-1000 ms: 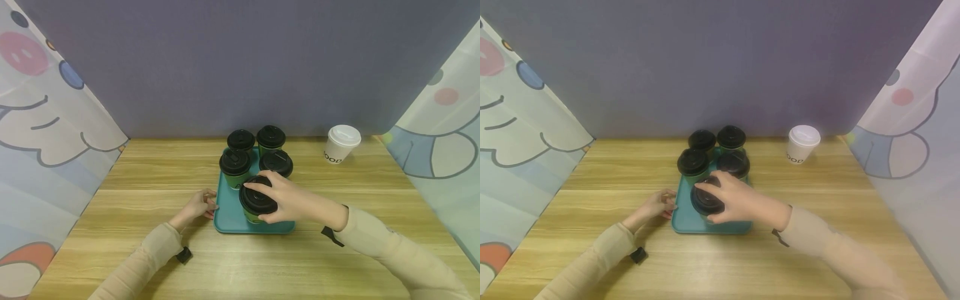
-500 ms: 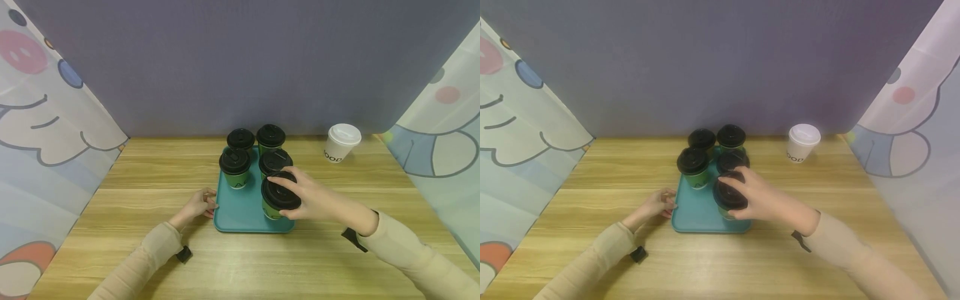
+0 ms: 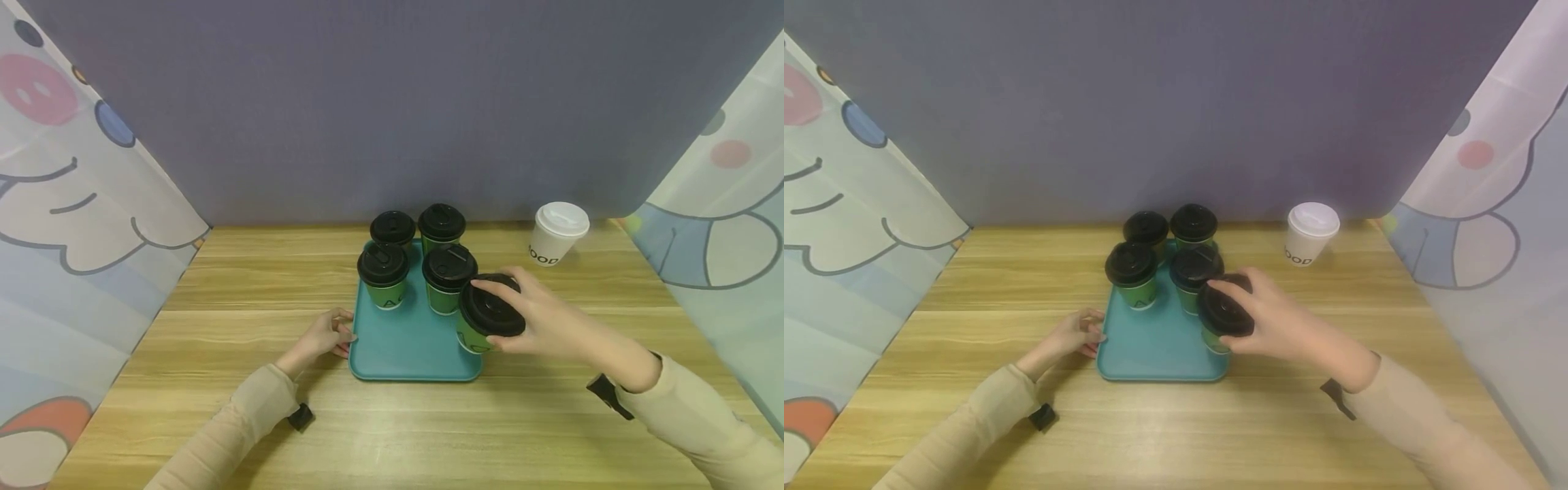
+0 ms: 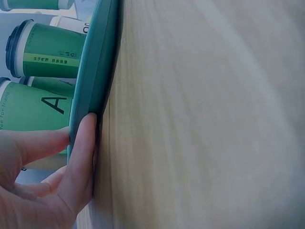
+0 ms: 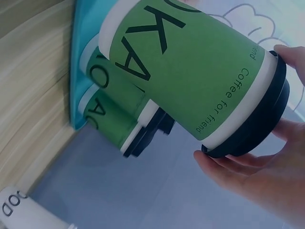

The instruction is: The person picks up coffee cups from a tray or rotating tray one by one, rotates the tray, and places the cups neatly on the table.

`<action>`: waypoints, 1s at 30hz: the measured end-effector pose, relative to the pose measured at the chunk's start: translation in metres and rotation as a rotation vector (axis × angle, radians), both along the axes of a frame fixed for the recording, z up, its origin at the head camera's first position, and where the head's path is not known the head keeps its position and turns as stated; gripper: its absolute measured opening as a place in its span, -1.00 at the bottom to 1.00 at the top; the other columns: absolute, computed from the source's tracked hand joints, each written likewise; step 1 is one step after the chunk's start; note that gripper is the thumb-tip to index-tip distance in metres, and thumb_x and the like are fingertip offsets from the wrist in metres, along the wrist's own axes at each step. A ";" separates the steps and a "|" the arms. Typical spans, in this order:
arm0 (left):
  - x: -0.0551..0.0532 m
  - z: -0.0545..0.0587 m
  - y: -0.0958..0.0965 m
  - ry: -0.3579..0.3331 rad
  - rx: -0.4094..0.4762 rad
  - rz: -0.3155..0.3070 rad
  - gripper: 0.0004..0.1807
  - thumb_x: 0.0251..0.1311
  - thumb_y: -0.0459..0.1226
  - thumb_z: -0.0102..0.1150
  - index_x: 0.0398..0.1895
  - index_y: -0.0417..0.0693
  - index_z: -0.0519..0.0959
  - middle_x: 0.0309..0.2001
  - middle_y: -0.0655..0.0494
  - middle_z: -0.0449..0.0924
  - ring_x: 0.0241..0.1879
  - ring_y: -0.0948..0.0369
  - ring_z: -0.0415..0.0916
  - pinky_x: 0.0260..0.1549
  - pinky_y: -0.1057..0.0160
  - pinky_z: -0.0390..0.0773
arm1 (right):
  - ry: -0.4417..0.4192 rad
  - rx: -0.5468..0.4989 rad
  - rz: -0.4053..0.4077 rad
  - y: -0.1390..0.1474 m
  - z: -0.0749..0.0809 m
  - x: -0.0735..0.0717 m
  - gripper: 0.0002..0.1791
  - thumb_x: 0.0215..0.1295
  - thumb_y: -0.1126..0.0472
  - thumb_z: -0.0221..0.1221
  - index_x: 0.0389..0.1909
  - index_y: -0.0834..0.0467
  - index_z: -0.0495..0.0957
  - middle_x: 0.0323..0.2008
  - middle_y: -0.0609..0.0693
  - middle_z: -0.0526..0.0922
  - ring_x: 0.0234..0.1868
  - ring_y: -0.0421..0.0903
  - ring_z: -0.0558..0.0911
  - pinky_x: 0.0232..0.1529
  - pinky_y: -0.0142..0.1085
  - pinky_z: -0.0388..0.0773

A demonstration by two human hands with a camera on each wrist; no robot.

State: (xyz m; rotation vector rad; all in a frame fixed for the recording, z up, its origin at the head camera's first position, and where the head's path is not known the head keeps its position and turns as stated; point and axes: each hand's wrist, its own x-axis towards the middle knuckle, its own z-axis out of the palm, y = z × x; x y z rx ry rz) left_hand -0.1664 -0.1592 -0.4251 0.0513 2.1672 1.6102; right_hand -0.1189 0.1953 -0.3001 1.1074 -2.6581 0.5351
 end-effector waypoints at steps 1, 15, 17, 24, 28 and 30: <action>0.000 0.000 0.000 0.001 0.001 0.002 -0.52 0.04 -0.55 0.03 0.07 -0.43 0.20 -0.49 -0.06 0.42 -0.65 0.20 0.42 -0.59 0.19 0.63 | 0.006 -0.004 -0.004 0.002 0.000 0.000 -0.18 -0.18 0.02 0.32 0.19 0.03 0.24 0.03 0.17 0.25 -0.04 0.05 0.38 -0.20 -0.09 0.50; 0.001 0.000 0.000 -0.005 -0.002 0.011 -0.53 0.04 -0.55 0.03 0.07 -0.42 0.21 -0.50 -0.05 0.42 -0.64 0.19 0.42 -0.59 0.19 0.63 | 0.117 -0.062 -0.035 0.022 0.005 -0.012 -0.19 -0.28 0.11 0.36 0.13 0.11 0.29 -0.08 0.25 0.30 -0.12 0.15 0.38 -0.24 0.04 0.46; 0.001 0.000 0.000 -0.007 -0.005 0.012 -0.53 0.04 -0.55 0.03 0.07 -0.42 0.21 -0.50 -0.05 0.42 -0.64 0.19 0.43 -0.58 0.19 0.63 | 0.117 -0.059 -0.043 0.025 0.005 -0.016 -0.20 -0.28 0.12 0.36 0.12 0.12 0.29 -0.08 0.26 0.30 -0.13 0.16 0.38 -0.24 0.05 0.45; 0.000 0.000 0.000 0.002 -0.012 0.012 -0.53 0.04 -0.54 0.04 0.06 -0.42 0.21 -0.50 -0.05 0.43 -0.64 0.20 0.43 -0.59 0.21 0.62 | 0.090 -0.047 -0.088 0.034 0.006 -0.034 -0.21 -0.27 0.16 0.34 0.11 0.20 0.29 -0.06 0.30 0.28 -0.11 0.19 0.37 -0.22 0.08 0.43; 0.000 0.001 0.000 0.008 -0.027 0.006 -0.52 0.04 -0.53 0.04 0.07 -0.42 0.21 -0.50 -0.07 0.44 -0.64 0.19 0.44 -0.59 0.20 0.63 | 0.085 -0.036 -0.103 0.035 0.006 -0.047 -0.23 -0.26 0.16 0.34 0.09 0.24 0.29 -0.10 0.34 0.28 -0.16 0.18 0.38 -0.27 0.06 0.45; 0.000 0.001 0.000 0.008 -0.033 0.005 -0.52 0.05 -0.53 0.04 0.08 -0.42 0.21 -0.49 -0.08 0.44 -0.64 0.19 0.44 -0.59 0.19 0.63 | 0.069 -0.031 -0.117 0.035 0.006 -0.054 -0.24 -0.24 0.16 0.34 0.08 0.25 0.29 -0.13 0.36 0.27 -0.17 0.19 0.37 -0.28 0.06 0.44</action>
